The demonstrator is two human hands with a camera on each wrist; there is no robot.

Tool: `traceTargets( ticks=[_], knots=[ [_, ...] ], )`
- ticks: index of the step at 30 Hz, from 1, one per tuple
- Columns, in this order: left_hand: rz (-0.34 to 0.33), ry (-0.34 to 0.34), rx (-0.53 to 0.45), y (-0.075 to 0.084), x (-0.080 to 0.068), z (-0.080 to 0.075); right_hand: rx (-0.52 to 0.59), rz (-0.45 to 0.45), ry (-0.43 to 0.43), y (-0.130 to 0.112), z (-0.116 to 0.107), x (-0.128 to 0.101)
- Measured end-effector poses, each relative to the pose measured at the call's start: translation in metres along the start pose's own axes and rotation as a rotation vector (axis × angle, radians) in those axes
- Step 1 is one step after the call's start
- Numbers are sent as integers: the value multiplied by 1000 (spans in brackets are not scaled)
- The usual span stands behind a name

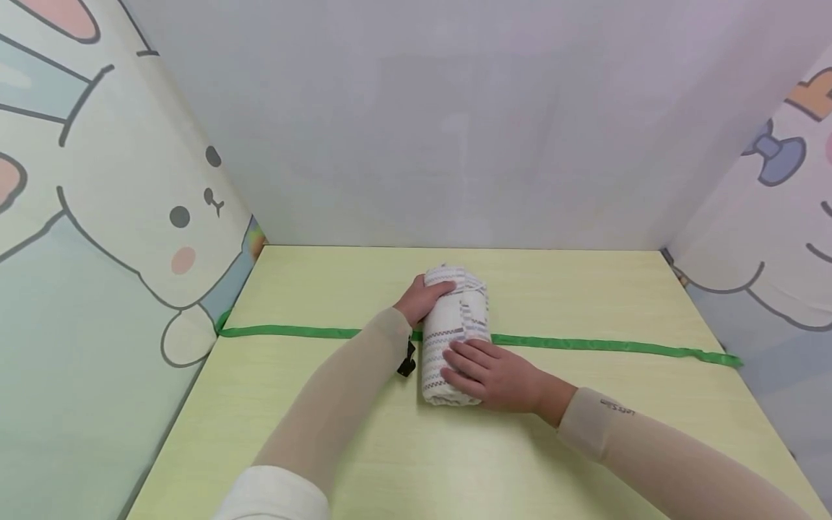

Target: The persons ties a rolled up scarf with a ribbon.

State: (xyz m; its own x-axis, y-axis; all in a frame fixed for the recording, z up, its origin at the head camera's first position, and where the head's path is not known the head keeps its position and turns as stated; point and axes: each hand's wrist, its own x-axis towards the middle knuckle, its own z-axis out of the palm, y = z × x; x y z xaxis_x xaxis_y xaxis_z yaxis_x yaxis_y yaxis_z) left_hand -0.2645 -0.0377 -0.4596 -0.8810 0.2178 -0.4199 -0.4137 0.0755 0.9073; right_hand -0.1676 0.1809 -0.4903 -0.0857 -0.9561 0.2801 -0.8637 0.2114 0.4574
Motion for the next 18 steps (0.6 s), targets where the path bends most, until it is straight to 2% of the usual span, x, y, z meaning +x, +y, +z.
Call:
traceTargets(
  ticks=[8,14,18],
  knots=[
    [5,17,-5,-2,2,2,21,-2,-38,0,2,-2],
    [7,127,147,-19,18,5,85,5,-39,-1,4,-3],
    [-8,187,221,-23,23,6,155,39,-31,-1,4,-2]
  ],
)
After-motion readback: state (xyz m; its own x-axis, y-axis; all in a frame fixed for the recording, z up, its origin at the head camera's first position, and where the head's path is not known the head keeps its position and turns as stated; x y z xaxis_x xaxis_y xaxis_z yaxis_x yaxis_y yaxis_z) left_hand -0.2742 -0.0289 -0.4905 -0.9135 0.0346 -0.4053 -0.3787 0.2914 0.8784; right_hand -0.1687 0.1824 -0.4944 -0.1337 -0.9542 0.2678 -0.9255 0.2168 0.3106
